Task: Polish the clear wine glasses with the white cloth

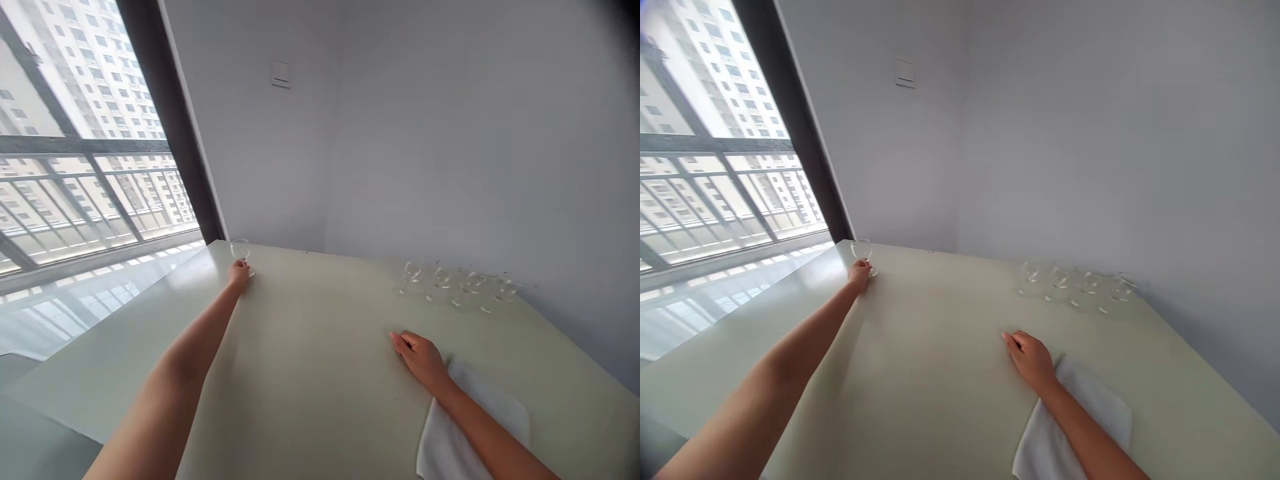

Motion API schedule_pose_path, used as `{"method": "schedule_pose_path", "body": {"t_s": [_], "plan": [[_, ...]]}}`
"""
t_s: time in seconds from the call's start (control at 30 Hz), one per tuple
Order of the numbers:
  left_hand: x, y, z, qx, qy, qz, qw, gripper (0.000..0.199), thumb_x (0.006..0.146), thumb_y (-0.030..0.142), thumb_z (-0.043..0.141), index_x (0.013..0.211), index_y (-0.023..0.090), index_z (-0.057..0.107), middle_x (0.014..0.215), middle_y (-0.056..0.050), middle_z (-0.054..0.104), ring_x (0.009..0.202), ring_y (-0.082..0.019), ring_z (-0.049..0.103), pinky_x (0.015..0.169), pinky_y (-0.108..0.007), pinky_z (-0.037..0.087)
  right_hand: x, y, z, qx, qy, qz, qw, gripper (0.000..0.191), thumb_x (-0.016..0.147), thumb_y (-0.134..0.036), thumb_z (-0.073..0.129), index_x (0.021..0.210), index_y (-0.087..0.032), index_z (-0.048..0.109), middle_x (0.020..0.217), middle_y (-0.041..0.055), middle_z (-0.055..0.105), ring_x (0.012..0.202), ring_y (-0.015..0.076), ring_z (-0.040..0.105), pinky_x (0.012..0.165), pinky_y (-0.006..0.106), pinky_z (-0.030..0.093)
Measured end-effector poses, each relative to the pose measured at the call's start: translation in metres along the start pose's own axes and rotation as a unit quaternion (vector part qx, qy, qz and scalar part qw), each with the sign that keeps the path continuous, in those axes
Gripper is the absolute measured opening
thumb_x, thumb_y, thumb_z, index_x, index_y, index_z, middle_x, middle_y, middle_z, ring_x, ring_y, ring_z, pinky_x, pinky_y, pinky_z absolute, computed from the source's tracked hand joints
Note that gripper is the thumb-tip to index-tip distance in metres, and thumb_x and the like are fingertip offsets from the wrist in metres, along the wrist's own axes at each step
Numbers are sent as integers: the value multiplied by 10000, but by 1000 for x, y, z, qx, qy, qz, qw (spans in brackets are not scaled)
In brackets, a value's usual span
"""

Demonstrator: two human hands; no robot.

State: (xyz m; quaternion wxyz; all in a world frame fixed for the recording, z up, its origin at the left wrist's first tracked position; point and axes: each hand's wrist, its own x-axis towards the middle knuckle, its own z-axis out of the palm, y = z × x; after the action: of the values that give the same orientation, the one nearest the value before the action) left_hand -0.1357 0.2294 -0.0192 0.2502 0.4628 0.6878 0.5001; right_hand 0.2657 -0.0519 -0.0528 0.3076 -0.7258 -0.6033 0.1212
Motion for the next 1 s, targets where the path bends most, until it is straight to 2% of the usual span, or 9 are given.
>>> {"method": "schedule_pose_path", "body": {"t_s": [0.13,0.2,0.3,0.43,0.5,0.6,0.8,0.93,1.0], "plan": [[-24,5,-5,19,94,-42,994,416,652,96,536,1055,139,441,1084,-131,416,941,-229,480,854,-429,349,2,0,-2,105,9,37,994,430,806,-494,377,516,-189,465,480,-10,472,459,115,430,478,238,330],[-43,3,1,15,92,-47,995,431,663,126,496,1085,141,409,1048,-118,416,886,-216,485,813,-418,369,12,3,-6,201,17,98,975,341,776,-460,439,590,-182,507,523,-11,504,443,102,443,425,221,323],[-83,-2,16,3,25,-25,999,367,649,167,497,1016,165,468,897,-52,463,729,-170,490,715,-361,410,41,8,-13,295,48,175,938,209,711,-362,530,812,-180,545,755,27,582,498,99,521,394,206,369],[-141,-2,32,41,-103,108,988,245,618,174,527,857,218,555,867,-14,496,665,-140,481,714,-320,403,91,14,-17,301,116,210,923,403,696,-224,514,1092,-183,444,952,68,561,574,89,556,461,200,450],[-159,2,34,88,-150,162,971,219,637,180,508,845,230,555,886,-20,510,669,-148,489,703,-320,397,112,16,-14,302,127,224,918,412,692,-175,496,1098,-170,429,914,65,564,548,83,550,463,200,452],[-169,8,34,111,-169,161,966,199,652,187,497,836,236,553,907,-30,524,664,-153,502,665,-308,396,130,15,-7,304,126,237,914,283,696,-141,473,979,-161,468,843,54,569,507,75,535,444,196,440],[-182,18,41,55,-208,159,964,159,637,185,543,768,245,611,974,-27,552,702,-159,513,633,-281,394,122,-8,12,312,98,208,922,74,706,-137,439,760,-170,477,871,48,585,478,44,478,411,167,380],[-207,40,53,6,-286,184,940,130,691,227,541,757,250,650,1011,-16,578,660,-131,492,675,-281,409,92,-53,34,340,26,149,928,108,691,-149,444,774,-154,513,877,53,599,476,52,476,404,182,373],[-221,51,57,-22,-296,198,934,168,687,275,580,832,254,663,1059,-21,578,673,-126,488,685,-274,417,73,-78,42,357,-22,114,927,137,688,-170,462,796,-147,543,808,42,607,477,68,486,402,193,376]]}}
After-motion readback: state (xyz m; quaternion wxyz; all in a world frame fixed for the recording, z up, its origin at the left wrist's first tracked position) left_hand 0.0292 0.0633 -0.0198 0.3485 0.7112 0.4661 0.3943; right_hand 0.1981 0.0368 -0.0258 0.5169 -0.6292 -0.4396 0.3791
